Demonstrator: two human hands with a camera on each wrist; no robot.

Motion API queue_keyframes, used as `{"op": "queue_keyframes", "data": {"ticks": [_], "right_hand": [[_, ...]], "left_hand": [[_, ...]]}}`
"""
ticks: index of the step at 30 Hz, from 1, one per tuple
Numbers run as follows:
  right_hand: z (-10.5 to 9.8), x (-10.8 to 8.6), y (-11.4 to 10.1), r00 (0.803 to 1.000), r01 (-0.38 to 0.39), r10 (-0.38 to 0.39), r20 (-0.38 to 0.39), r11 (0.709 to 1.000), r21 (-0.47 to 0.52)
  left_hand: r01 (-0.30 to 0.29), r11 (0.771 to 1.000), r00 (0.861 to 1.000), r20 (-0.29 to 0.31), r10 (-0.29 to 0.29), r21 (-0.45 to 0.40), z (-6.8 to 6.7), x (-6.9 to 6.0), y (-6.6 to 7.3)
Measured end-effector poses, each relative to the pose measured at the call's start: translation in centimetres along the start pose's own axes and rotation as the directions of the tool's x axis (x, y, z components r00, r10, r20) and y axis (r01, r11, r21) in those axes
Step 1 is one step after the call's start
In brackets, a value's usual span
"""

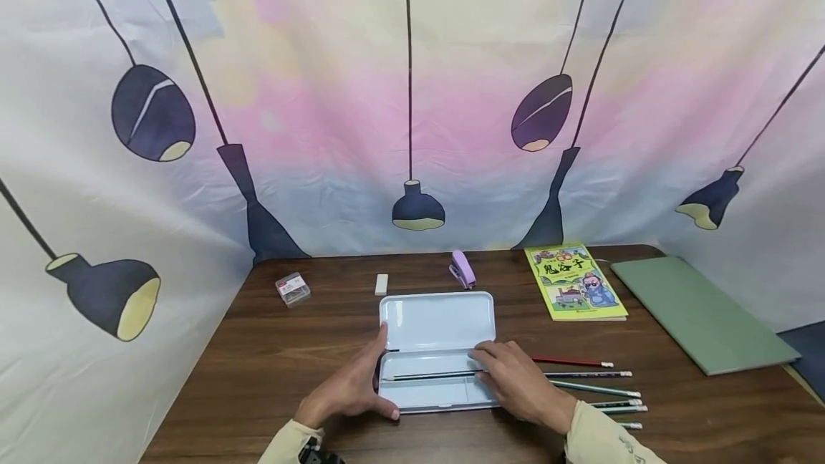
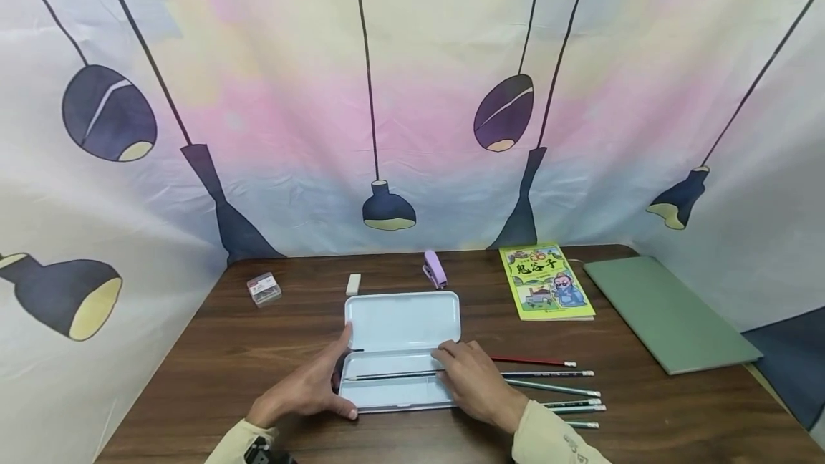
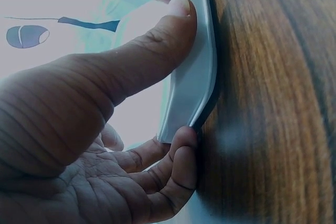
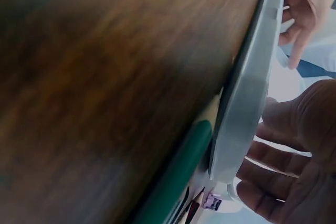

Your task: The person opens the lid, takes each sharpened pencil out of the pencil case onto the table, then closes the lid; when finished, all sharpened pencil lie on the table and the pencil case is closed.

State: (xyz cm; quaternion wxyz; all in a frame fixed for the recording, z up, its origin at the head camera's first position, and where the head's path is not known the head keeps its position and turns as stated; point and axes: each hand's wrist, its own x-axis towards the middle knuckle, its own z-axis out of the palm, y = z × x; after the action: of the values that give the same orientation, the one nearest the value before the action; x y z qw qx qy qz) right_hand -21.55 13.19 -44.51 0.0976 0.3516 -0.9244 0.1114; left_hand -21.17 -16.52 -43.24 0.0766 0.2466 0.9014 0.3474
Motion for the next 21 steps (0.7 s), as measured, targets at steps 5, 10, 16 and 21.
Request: {"op": "queue_keyframes", "data": {"ticks": [5,10,16,21], "right_hand": [[0.31,-0.08,-0.05,1.0,0.013,-0.011,0.029,0.999,-0.053],[0.5,0.05,-0.06,0.998,0.054,-0.056,-0.015,0.995,-0.086],[0.32,-0.08,-0.11,1.0,0.014,-0.014,-0.005,0.999,-0.039],[0.34,-0.1,-0.09,0.999,-0.006,0.005,-0.048,1.0,-0.018]], "left_hand": [[0.0,1.0,1.0,0.003,0.0,-0.006,0.07,0.08,-0.09],[0.001,1.0,1.0,-0.005,-0.001,0.003,-0.03,0.06,-0.08],[0.004,1.0,1.0,0.003,-0.004,0.004,0.11,0.06,0.02],[0.014,1.0,1.0,0.004,-0.014,0.002,0.14,0.09,0.02]]}}
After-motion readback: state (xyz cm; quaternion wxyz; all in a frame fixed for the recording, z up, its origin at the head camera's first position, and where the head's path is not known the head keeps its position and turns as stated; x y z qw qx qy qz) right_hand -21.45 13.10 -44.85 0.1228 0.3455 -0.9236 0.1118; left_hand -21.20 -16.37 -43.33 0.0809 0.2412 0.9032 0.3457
